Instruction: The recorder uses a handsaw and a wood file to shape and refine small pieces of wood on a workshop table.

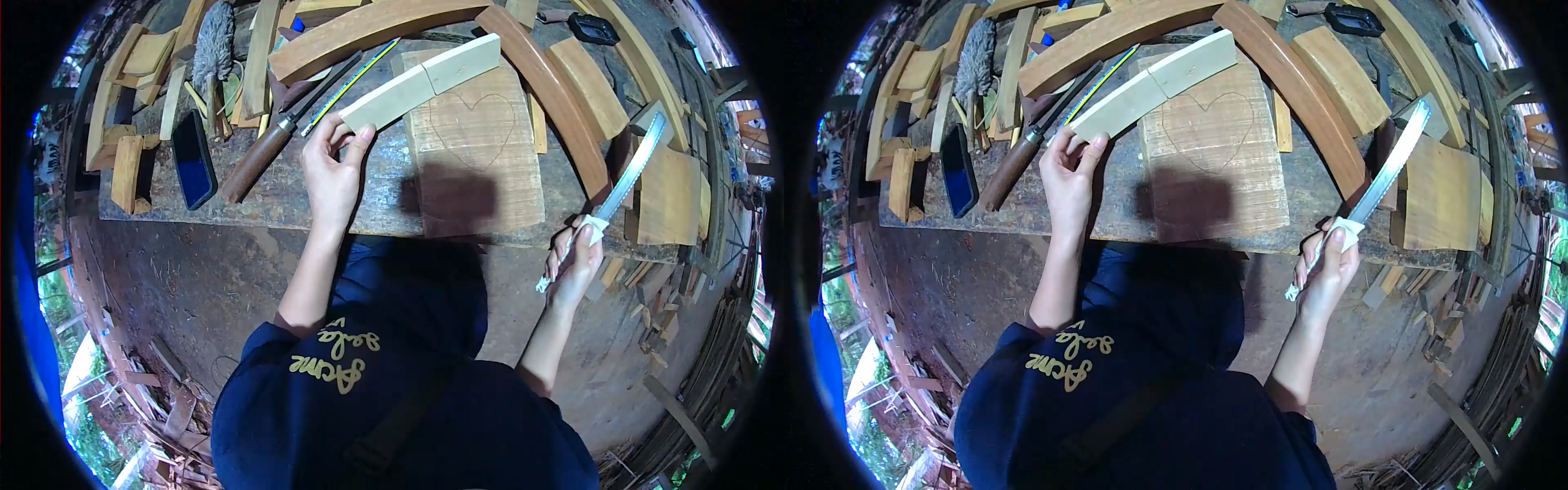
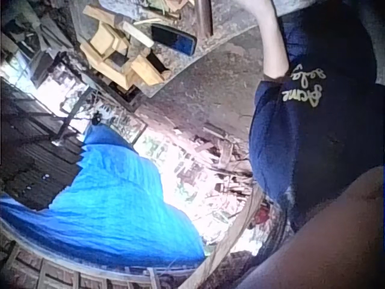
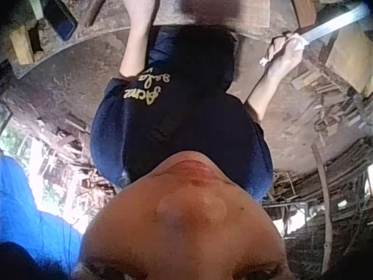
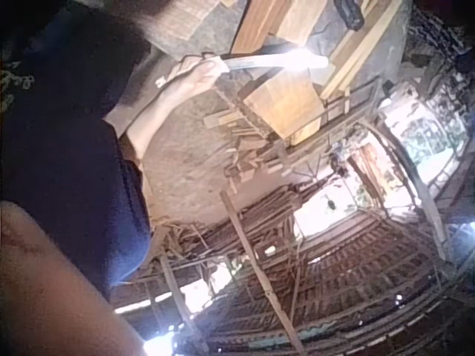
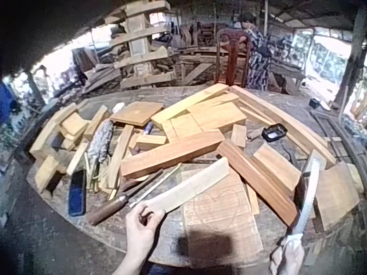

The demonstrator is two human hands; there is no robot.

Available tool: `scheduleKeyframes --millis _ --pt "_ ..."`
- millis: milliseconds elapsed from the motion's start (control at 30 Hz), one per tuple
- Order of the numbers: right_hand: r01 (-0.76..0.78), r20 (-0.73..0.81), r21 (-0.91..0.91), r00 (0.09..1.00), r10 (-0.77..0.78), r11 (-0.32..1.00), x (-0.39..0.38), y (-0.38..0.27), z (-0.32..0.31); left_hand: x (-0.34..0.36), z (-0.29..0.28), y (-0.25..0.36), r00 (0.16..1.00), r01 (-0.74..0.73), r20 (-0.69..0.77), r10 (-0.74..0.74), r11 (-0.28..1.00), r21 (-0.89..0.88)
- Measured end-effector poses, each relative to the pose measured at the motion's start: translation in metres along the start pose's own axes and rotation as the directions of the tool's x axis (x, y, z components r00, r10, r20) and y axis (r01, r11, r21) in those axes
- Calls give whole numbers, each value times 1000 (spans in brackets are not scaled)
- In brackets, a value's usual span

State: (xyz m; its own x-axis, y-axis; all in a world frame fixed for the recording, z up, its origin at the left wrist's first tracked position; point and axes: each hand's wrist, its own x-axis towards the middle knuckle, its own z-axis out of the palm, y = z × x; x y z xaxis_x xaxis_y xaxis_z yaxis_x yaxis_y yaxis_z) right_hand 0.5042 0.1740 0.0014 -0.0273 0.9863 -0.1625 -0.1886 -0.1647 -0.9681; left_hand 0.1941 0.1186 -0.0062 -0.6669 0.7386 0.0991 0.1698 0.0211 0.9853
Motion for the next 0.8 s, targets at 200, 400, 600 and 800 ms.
scheduleKeyframes --millis 200,400,600,800 --pt "-2 10 12 1000 2 1000 2 1 1 -1 5 0 998 -55 -33 60 990 133" --pt "145 48 -423 989 -138 894 -16 -16 40 3 17 19 879 -463 131 459 754 465" --pt "284 338 -720 941 -37 633 -31 -29 77 3 23 9 792 -593 159 589 680 431" --pt "346 414 -802 910 35 486 -36 -23 80 0 16 13 823 -567 234 517 759 319"
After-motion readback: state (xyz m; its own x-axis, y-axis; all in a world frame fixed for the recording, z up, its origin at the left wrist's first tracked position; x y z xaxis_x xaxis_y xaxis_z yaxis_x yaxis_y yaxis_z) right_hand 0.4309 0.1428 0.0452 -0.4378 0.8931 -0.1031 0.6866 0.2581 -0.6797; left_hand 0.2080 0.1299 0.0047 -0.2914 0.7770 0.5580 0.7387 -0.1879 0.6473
